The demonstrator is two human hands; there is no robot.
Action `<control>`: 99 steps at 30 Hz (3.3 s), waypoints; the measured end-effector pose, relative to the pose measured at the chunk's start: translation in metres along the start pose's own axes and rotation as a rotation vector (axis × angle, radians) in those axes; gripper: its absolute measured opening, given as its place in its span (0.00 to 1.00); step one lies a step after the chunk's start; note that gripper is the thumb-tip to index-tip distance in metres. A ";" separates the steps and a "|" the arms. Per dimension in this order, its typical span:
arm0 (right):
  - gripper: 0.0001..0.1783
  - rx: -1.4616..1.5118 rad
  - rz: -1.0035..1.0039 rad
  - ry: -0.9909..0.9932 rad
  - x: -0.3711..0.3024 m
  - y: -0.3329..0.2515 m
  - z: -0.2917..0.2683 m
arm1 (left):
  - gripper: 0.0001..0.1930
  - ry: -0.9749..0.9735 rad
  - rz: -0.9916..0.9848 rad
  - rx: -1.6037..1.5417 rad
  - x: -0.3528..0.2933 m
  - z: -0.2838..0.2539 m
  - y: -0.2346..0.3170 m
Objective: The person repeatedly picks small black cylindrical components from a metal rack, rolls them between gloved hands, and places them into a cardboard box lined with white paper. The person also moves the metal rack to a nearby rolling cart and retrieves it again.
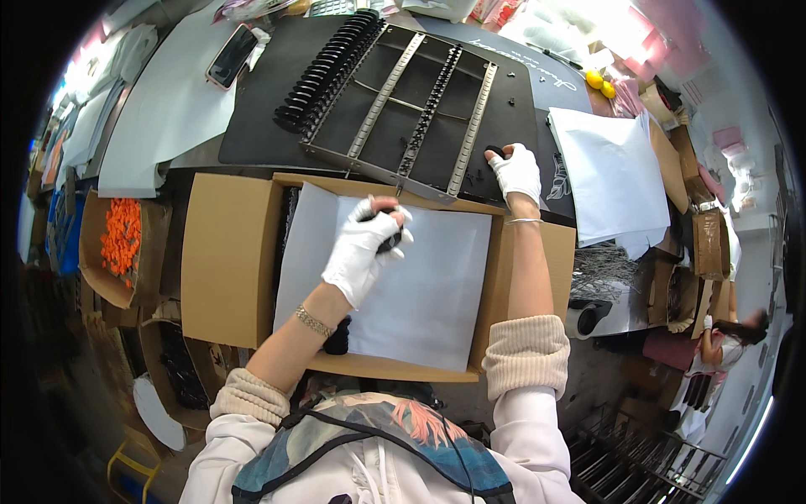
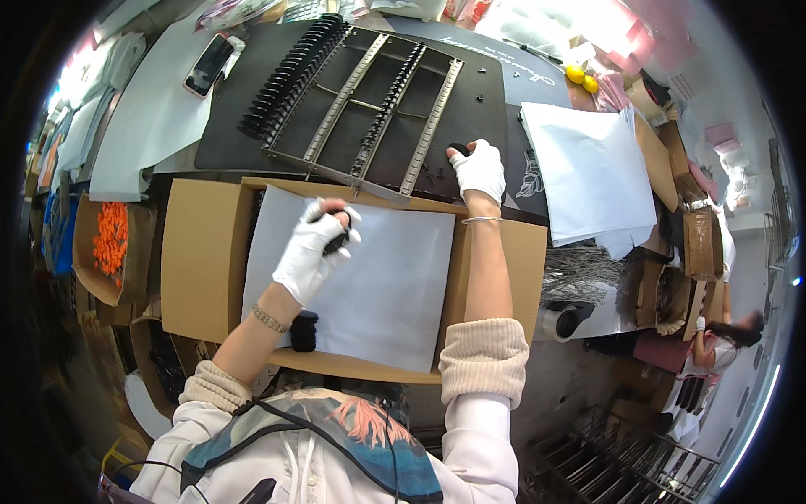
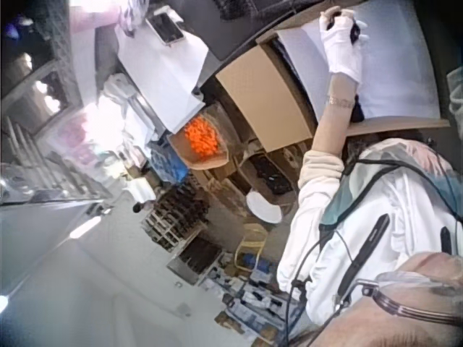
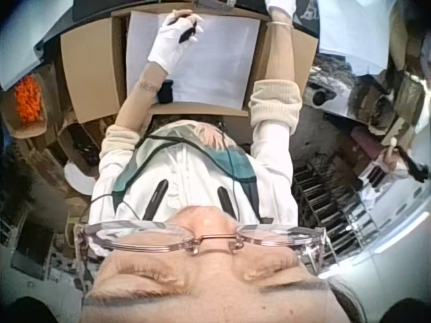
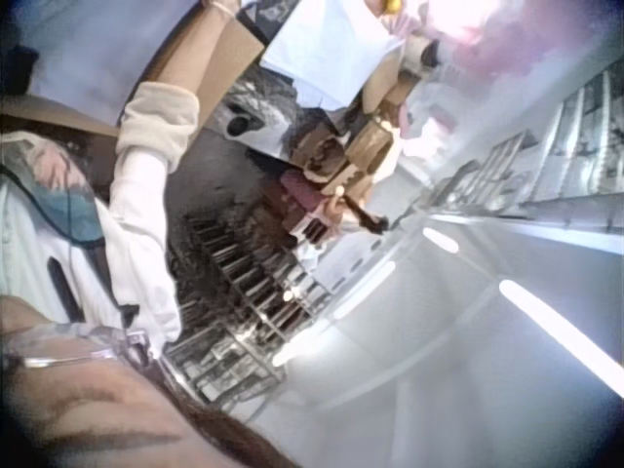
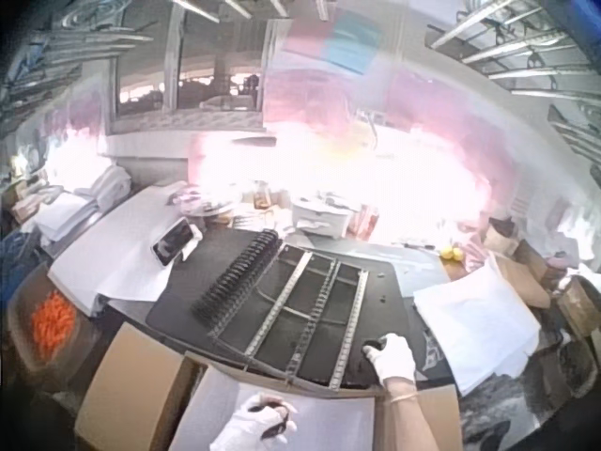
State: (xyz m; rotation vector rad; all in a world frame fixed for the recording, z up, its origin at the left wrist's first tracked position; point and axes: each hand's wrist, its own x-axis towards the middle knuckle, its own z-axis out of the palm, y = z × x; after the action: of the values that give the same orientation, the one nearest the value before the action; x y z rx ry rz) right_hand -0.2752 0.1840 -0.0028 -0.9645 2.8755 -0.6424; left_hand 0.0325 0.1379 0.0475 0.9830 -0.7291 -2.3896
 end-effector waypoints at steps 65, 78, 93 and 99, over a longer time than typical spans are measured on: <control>0.04 0.436 -0.333 0.230 -0.155 -0.064 -0.011 | 0.31 0.255 0.457 1.508 0.090 -0.035 -0.124; 0.06 -0.125 -0.345 0.028 -0.162 -0.070 0.004 | 0.27 0.216 0.464 1.434 0.093 -0.049 -0.128; 0.05 -0.191 -0.571 -0.171 -0.141 -0.036 0.054 | 0.20 0.245 0.538 1.499 0.093 -0.054 -0.126; 0.09 -0.007 -0.515 -0.095 -0.140 -0.043 0.045 | 0.21 0.221 0.533 1.581 0.099 -0.049 -0.134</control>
State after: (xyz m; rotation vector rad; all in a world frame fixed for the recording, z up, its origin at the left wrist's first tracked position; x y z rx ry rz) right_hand -0.1307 0.2178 -0.0399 -1.7052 2.5494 -0.5853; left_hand -0.0222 0.1672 -0.1141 1.2150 -2.4549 -0.8821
